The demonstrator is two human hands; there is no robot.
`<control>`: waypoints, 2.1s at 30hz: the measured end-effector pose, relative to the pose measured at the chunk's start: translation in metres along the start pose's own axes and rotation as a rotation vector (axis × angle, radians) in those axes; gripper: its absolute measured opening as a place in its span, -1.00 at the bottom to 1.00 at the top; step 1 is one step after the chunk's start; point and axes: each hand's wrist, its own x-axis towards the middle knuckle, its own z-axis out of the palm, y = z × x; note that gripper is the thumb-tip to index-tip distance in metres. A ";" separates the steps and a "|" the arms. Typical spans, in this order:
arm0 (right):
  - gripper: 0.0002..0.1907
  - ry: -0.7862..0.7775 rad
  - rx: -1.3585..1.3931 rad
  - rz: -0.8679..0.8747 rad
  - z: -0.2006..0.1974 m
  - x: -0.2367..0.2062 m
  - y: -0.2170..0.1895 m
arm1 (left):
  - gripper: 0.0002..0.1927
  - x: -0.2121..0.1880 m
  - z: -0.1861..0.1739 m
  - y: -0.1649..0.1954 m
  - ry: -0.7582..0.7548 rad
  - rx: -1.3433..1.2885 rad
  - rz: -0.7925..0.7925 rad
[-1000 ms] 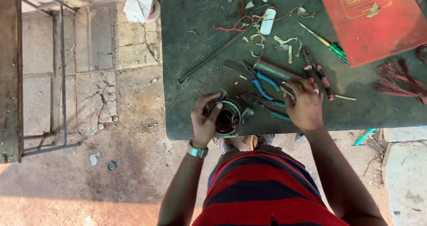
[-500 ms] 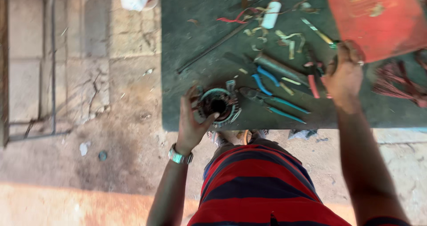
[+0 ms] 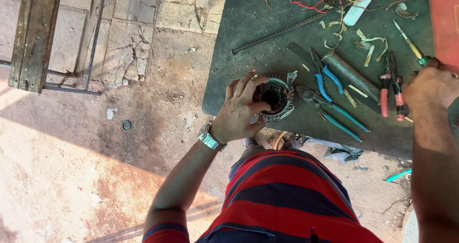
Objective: The person uses pliers and a screwdriver to remove and adjust copper windings inside a cylindrical electrical component on a workbench. The person repeatedly cuts, pulls, and repositions wires while rotating the component to access different sections.
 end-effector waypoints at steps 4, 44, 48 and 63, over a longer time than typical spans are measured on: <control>-0.54 -0.086 0.020 0.041 -0.008 0.005 -0.002 | -0.72 0.001 0.009 -0.004 -0.065 -0.017 -0.021; -0.55 0.187 1.607 -0.386 -0.164 -0.150 -0.105 | 0.64 0.006 0.035 -0.054 -0.039 -0.274 -0.232; -0.53 0.159 1.512 -0.495 -0.165 -0.144 -0.118 | 0.60 -0.012 0.045 -0.029 0.153 -0.130 -0.282; -0.60 0.184 1.291 -0.752 -0.175 -0.124 -0.138 | 0.50 -0.019 0.050 -0.023 0.208 -0.171 -0.311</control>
